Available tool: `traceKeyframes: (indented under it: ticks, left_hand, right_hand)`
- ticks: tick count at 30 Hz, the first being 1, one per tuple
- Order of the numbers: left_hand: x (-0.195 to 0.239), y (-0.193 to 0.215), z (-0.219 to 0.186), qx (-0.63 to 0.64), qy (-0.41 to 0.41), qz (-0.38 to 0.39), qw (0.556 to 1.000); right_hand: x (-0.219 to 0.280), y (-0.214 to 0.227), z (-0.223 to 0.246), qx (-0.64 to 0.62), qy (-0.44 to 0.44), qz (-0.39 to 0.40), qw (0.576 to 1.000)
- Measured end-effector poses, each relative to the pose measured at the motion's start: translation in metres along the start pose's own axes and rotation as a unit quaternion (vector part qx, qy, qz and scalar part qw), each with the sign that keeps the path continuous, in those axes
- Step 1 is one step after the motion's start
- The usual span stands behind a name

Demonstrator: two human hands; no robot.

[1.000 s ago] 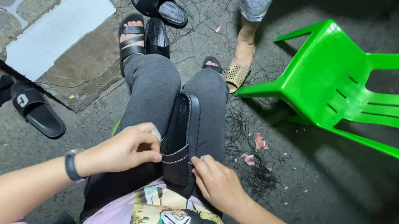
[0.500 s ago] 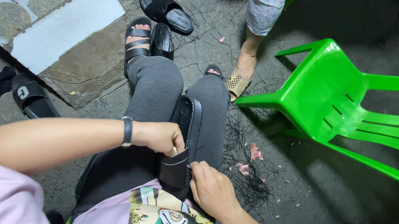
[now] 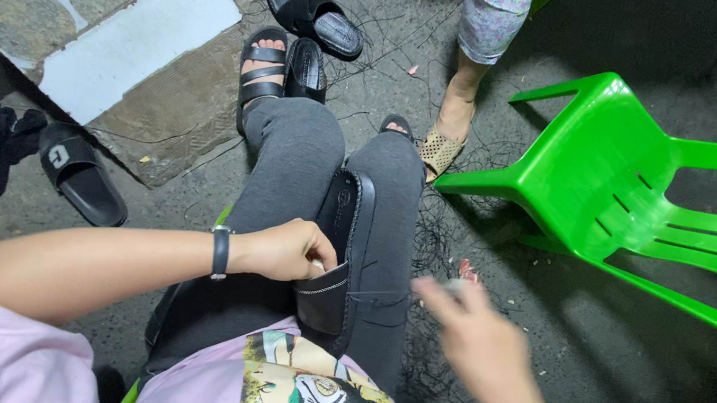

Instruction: The person sits with legs crossed and sews a black slip-on shoe resting on their lap using a needle and thread. They repeatedly push the needle through the shoe's upper and pull the thread to stitch the material.

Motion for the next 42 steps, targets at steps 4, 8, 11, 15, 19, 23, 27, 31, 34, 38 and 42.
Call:
traceKeyframes:
  ticks: [4, 8, 11, 15, 19, 23, 27, 31, 34, 38, 42]
  left_hand:
    - [0.012, -0.004, 0.005, -0.384, -0.181, -0.16, 0.891]
    - [0.035, -0.006, -0.009, -0.351, -0.167, -0.211, 0.897]
    - [0.056, -0.013, -0.009, -0.333, -0.176, -0.226, 0.899]
    - [0.065, -0.024, -0.013, -0.339, -0.159, -0.284, 0.883]
    - [0.068, -0.029, -0.015, -0.308, -0.156, -0.329, 0.879]
    - [0.074, -0.023, -0.003, -0.304, -0.164, -0.354, 0.869]
    - [0.12, 0.037, 0.023, -0.493, -0.115, -0.453, 0.734]
    - [0.187, 0.083, 0.061, -0.594, 0.077, -0.491, 0.633]
    - [0.118, 0.041, -0.014, -0.512, -0.11, -0.448, 0.725]
    - [0.086, -0.016, -0.024, -0.551, -0.115, -0.361, 0.743]
    - [0.089, 0.01, -0.043, -0.27, -0.199, -0.282, 0.899]
  right_hand:
    - [0.006, -0.001, -0.001, -0.138, 0.126, 0.094, 0.978]
    - [-0.007, -0.018, 0.06, -0.422, 0.336, 0.234, 0.809]
    - [-0.014, -0.04, 0.061, -0.425, 0.111, -0.01, 0.898]
    - [-0.024, -0.051, 0.056, -0.254, 0.051, -0.21, 0.943]
    - [-0.032, -0.052, 0.062, -0.176, 0.05, -0.194, 0.964]
    - [-0.026, -0.069, 0.042, -0.557, 0.068, -0.143, 0.815]
    - [0.036, -0.108, -0.074, -0.844, 0.056, -0.248, 0.473]
    - [0.114, -0.088, -0.233, -0.835, 0.273, -0.428, 0.211]
    - [0.054, -0.032, -0.087, -0.733, 0.261, -0.396, 0.488]
    - [-0.025, 0.019, 0.041, -0.464, 0.207, -0.286, 0.812]
    - [-0.06, -0.004, 0.048, -0.148, 0.253, -0.196, 0.936]
Point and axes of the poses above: each hand's wrist, its own x-axis away from the middle knuckle, its own y-axis out of the back of the hand, z = x × y, the point moved 1 cm from there along -x, towards the middle knuckle, and after that the axes turned 12 degrees about z, right-handed, at the moved point
